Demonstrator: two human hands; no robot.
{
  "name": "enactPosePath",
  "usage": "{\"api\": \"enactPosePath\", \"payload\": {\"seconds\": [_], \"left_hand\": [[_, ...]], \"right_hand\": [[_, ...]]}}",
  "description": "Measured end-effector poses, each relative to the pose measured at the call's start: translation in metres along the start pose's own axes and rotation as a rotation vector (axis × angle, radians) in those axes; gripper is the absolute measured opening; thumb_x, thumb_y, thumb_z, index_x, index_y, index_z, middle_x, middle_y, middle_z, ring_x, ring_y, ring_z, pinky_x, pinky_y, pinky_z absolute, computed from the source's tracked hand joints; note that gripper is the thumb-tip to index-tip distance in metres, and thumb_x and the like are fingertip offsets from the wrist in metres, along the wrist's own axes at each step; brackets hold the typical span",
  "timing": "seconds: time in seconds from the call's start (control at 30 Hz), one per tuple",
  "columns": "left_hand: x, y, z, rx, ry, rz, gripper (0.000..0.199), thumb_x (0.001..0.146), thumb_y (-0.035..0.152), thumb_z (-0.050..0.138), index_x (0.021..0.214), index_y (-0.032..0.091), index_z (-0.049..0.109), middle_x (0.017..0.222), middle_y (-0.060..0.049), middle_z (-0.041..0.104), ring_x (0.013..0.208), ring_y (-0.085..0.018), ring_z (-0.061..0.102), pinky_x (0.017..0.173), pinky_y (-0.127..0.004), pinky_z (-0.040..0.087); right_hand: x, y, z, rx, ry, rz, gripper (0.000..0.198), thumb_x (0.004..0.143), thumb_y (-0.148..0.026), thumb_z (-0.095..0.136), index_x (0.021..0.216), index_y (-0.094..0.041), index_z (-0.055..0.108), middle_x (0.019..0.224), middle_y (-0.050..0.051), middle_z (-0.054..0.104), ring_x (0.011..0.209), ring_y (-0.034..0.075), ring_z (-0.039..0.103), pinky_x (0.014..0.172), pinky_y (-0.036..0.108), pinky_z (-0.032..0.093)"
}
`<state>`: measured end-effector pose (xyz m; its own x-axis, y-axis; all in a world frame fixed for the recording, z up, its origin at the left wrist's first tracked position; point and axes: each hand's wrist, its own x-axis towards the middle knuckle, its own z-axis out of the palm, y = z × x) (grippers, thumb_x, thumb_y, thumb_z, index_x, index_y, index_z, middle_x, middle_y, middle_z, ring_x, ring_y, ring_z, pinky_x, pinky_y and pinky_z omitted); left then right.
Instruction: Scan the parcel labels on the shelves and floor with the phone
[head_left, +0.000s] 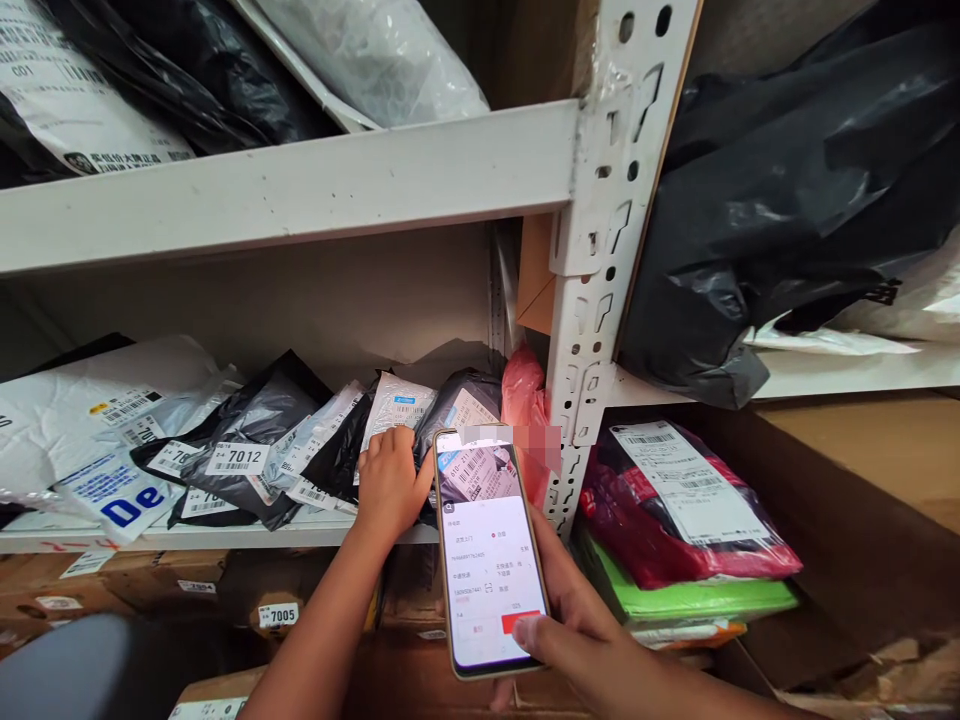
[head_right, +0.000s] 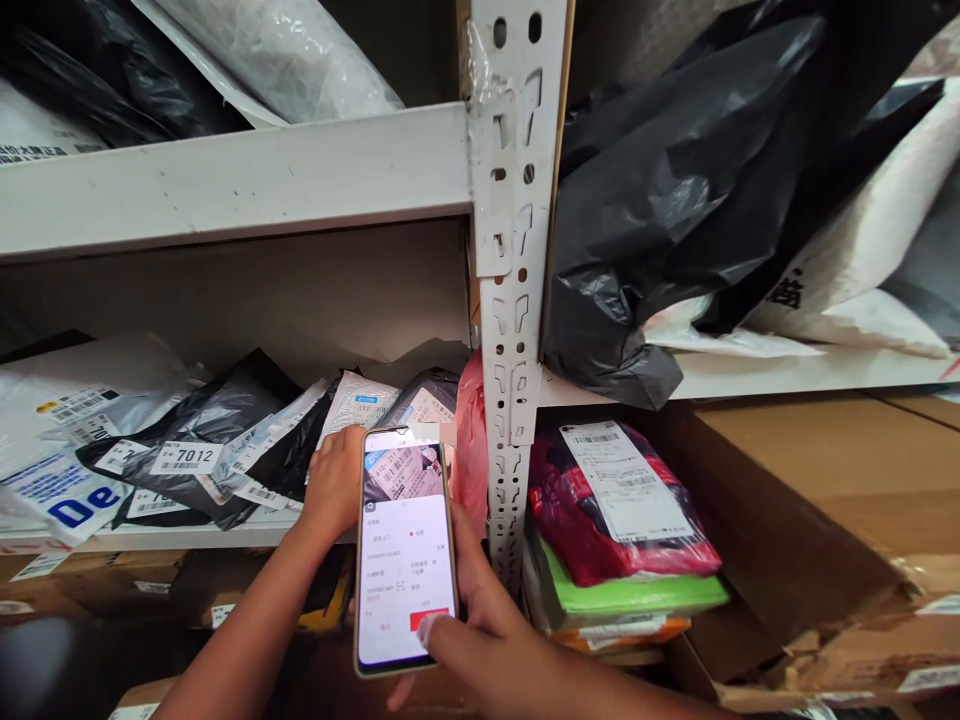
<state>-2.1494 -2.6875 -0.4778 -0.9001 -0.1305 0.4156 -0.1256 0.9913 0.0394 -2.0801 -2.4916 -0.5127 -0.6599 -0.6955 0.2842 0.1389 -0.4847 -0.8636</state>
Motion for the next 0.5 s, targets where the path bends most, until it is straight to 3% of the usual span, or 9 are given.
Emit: {"api": "enactPosePath", "payload": {"seconds": [0.27,0.5], "left_hand": [[-0.0001,-0.0003,-0.0001,-0.013,-0.006,-0.008,0.02,0.091,0.033,0.038,0.096,0.017,0.049,0.105,-0.011,0.059,0.104,-0.029,0.05,0.084,-0.04,0.04],[-0.0001,0.0001,0.0001,-0.006,-0.009,-0.009,0.021,0.091,0.034,0.037,0.097,0.017,0.049,0.104,-0.011,0.059,0.104,-0.029,0.05,0.083,-0.039,0.04]], "right_hand": [[-0.0005,-0.002,0.0025,0.006,-0.011,0.011,0.081,0.083,-0.027,0.063,0.142,-0.032,0.006,0.102,0.003,0.062,0.067,0.013,0.06,0.055,0.025,0.053],[-0.0017,-0.001,0.0036,0.001,0.018,0.052,0.093,0.081,-0.028,0.063,0.142,-0.03,-0.006,0.105,0.004,0.06,0.067,0.012,0.059,0.056,0.026,0.053]]}}
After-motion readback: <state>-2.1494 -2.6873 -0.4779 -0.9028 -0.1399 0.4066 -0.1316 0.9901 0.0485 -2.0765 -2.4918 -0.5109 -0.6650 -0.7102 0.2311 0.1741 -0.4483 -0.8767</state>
